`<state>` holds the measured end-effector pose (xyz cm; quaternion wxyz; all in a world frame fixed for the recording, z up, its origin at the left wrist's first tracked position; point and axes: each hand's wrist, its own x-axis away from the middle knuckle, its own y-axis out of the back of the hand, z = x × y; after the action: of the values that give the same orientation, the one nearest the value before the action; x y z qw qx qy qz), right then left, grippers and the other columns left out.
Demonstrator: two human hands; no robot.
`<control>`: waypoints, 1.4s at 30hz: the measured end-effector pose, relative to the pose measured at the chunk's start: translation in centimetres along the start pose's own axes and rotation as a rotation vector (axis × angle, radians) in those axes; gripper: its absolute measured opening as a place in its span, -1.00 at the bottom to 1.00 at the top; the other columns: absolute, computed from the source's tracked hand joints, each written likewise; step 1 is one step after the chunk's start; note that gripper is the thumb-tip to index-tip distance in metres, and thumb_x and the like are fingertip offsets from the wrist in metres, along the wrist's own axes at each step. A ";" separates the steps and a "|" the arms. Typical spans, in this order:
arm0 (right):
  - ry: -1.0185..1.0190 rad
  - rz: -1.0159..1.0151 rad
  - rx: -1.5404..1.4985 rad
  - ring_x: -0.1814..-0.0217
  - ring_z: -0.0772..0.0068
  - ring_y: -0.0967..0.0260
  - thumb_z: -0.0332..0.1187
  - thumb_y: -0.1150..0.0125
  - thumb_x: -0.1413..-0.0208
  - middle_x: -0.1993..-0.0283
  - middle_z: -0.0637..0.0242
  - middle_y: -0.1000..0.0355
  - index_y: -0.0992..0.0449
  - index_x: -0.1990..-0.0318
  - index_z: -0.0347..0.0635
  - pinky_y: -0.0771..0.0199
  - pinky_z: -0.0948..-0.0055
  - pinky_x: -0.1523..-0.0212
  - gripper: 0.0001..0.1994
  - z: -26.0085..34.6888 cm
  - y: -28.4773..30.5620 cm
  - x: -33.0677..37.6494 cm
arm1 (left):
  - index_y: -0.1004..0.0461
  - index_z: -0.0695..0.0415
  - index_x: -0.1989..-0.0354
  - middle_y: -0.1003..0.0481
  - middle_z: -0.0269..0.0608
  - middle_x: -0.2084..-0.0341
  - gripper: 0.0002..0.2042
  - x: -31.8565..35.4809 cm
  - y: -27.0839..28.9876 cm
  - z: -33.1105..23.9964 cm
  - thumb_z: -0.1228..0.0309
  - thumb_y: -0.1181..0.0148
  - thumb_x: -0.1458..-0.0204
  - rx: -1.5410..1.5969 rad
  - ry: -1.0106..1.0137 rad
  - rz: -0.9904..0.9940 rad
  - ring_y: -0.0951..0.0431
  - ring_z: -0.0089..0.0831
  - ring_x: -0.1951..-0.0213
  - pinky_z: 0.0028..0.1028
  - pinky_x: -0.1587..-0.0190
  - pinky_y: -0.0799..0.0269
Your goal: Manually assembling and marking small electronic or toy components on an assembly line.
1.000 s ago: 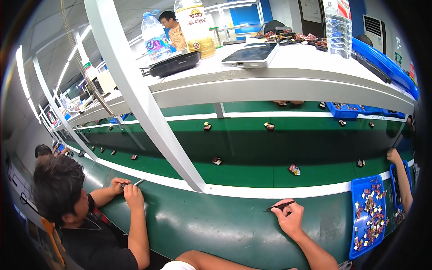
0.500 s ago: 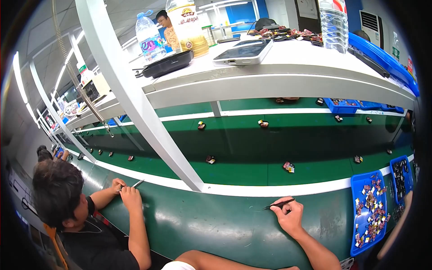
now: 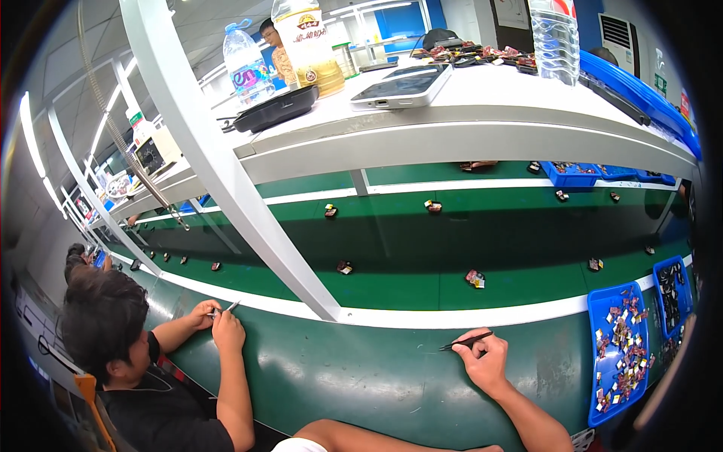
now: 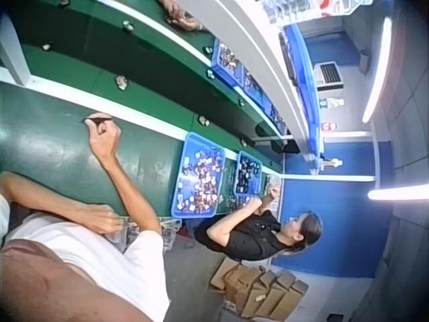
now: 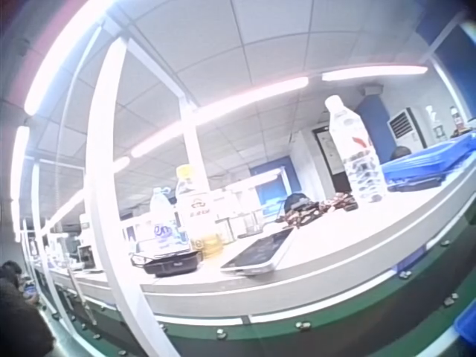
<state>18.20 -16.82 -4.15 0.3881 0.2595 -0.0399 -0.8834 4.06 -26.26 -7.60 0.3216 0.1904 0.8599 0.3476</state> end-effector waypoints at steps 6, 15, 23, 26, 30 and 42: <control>-0.008 0.004 -0.008 0.67 0.78 -0.14 -0.63 -0.43 0.05 0.46 0.36 -0.57 -0.57 0.34 -0.34 -0.13 0.68 0.60 -0.86 0.0 0.0 0.0 | -0.40 0.21 0.30 -0.46 -0.05 0.38 -0.85 -0.1 0.2 0.0 0.38 -0.08 -0.08 0.012 -0.007 0.002 -0.54 -0.12 0.32 -0.17 0.41 -0.43; -0.002 0.014 0.002 0.67 0.79 -0.12 -0.63 -0.44 0.04 0.46 0.37 -0.57 -0.56 0.33 -0.34 -0.11 0.68 0.61 -0.85 -0.4 0.2 0.0 | -0.40 0.25 0.32 -0.45 -0.03 0.43 -0.85 -0.4 0.1 0.1 0.39 -0.09 -0.08 0.006 -0.006 -0.027 -0.54 -0.11 0.38 -0.17 0.43 -0.43; -0.009 0.012 0.006 0.68 0.79 -0.13 -0.62 -0.44 0.04 0.48 0.40 -0.56 -0.57 0.33 -0.32 -0.10 0.67 0.61 -0.85 -0.2 0.3 0.1 | -0.39 0.25 0.35 -0.44 -0.02 0.46 -0.85 -0.5 0.3 -0.3 0.39 -0.09 -0.08 0.015 -0.012 -0.050 -0.52 -0.10 0.40 -0.17 0.44 -0.42; -0.009 0.007 0.005 0.68 0.78 -0.13 -0.62 -0.44 0.04 0.47 0.39 -0.56 -0.57 0.34 -0.32 -0.11 0.67 0.61 -0.86 0.0 0.3 0.1 | -0.39 0.24 0.35 -0.43 -0.02 0.46 -0.85 -0.4 0.4 -0.2 0.38 -0.09 -0.08 0.023 -0.021 -0.059 -0.52 -0.10 0.41 -0.17 0.44 -0.41; -0.028 0.009 -0.012 0.67 0.78 -0.14 -0.63 -0.44 0.05 0.47 0.39 -0.56 -0.57 0.34 -0.32 -0.12 0.67 0.60 -0.86 0.1 -0.1 -0.1 | -0.39 0.24 0.35 -0.43 -0.03 0.46 -0.84 -0.2 0.5 -0.1 0.38 -0.09 -0.08 0.011 -0.013 -0.054 -0.52 -0.11 0.41 -0.17 0.45 -0.41; -0.021 0.012 -0.002 0.68 0.78 -0.14 -0.63 -0.44 0.05 0.50 0.40 -0.52 -0.57 0.33 -0.33 -0.12 0.66 0.60 -0.85 0.0 0.2 0.0 | -0.40 0.22 0.37 -0.43 -0.06 0.49 -0.84 -0.4 -0.3 0.3 0.36 -0.09 -0.08 -0.007 -0.040 -0.087 -0.51 -0.13 0.45 -0.19 0.50 -0.39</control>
<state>18.38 -16.95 -4.07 0.3932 0.2497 -0.0447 -0.8838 4.52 -26.55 -7.85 0.3542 0.1588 0.8596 0.3323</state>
